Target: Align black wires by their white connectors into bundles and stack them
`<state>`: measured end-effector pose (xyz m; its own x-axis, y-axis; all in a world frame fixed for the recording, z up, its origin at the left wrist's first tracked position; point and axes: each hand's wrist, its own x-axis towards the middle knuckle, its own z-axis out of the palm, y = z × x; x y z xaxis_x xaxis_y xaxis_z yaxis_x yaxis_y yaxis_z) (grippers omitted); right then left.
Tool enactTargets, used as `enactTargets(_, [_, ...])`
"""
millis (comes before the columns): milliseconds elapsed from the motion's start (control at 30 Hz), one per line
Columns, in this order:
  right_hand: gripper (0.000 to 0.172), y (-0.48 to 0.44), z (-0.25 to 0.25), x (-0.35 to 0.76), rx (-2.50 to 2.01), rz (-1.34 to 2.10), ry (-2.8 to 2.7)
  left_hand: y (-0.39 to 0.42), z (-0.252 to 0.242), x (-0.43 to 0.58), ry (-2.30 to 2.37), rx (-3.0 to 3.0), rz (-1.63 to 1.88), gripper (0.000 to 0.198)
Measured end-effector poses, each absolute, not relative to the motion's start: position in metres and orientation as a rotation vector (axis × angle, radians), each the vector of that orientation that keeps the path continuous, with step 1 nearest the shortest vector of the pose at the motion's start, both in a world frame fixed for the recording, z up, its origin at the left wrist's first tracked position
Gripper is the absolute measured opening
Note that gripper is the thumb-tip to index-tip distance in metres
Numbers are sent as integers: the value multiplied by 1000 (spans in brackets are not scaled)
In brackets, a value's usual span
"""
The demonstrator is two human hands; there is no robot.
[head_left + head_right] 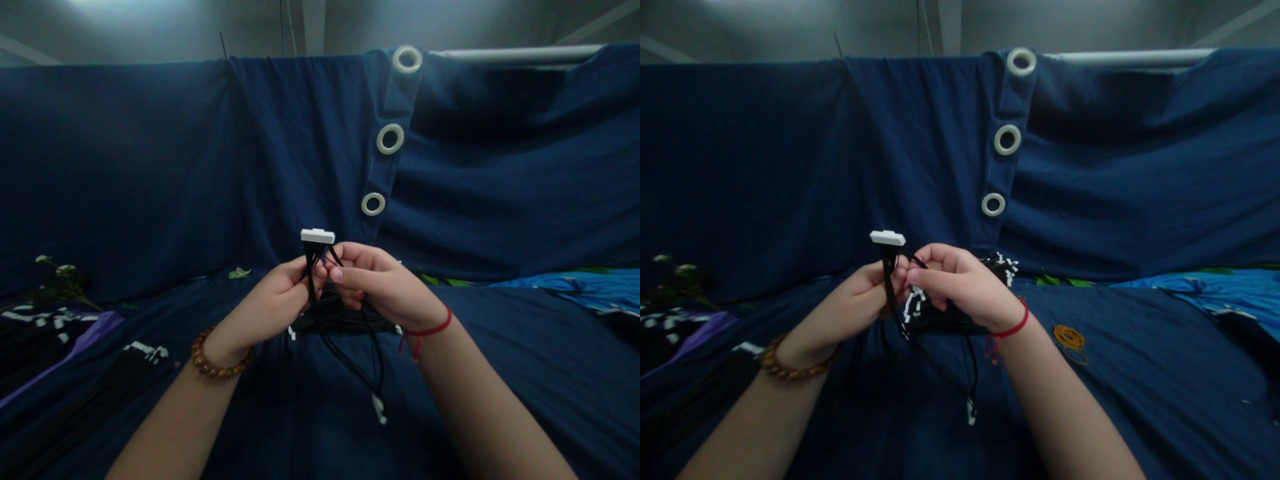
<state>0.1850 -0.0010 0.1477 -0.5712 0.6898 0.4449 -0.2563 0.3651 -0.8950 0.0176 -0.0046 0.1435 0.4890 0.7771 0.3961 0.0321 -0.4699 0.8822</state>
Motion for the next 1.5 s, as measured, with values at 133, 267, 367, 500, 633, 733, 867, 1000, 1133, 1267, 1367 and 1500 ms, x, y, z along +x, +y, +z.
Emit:
enactTargets(133, [11,-3,148,187,-319,1366,-1702,-6,146,13,555,1730,909,34])
enactTargets(267, [17,-7,150,190,-285,1442,-1743,-6,146,11,420,1628,825,38])
enactTargets(367, [17,-9,151,189,-298,1440,-1766,-3,145,11,405,1606,802,38])
enactTargets(500, [13,-10,150,182,-460,939,-1789,0,142,12,397,1649,784,36])
enactTargets(633, [8,-7,149,178,-617,582,-1765,1,143,12,345,1708,833,32])
enactTargets(733, [5,-6,148,179,-736,396,-1711,1,145,10,358,1724,918,39])
enactTargets(867, [7,-7,146,183,-783,428,-1736,1,148,7,576,1879,1005,44])
enactTargets(1000, [6,-7,143,182,-760,606,-1960,3,148,9,739,1991,1227,49])
enactTargets(1133, [10,-2,139,173,-660,684,-2058,-2,148,14,659,1966,1213,48])
enactTargets(1267, [17,5,134,166,-536,841,-2092,-10,148,16,622,1957,1115,55])
enactTargets(1367, [16,7,132,164,-449,1022,-2073,-14,148,17,603,1931,1061,65])
enactTargets(1500, [15,6,133,166,-406,1134,-2024,-16,150,17,636,1955,1037,71])
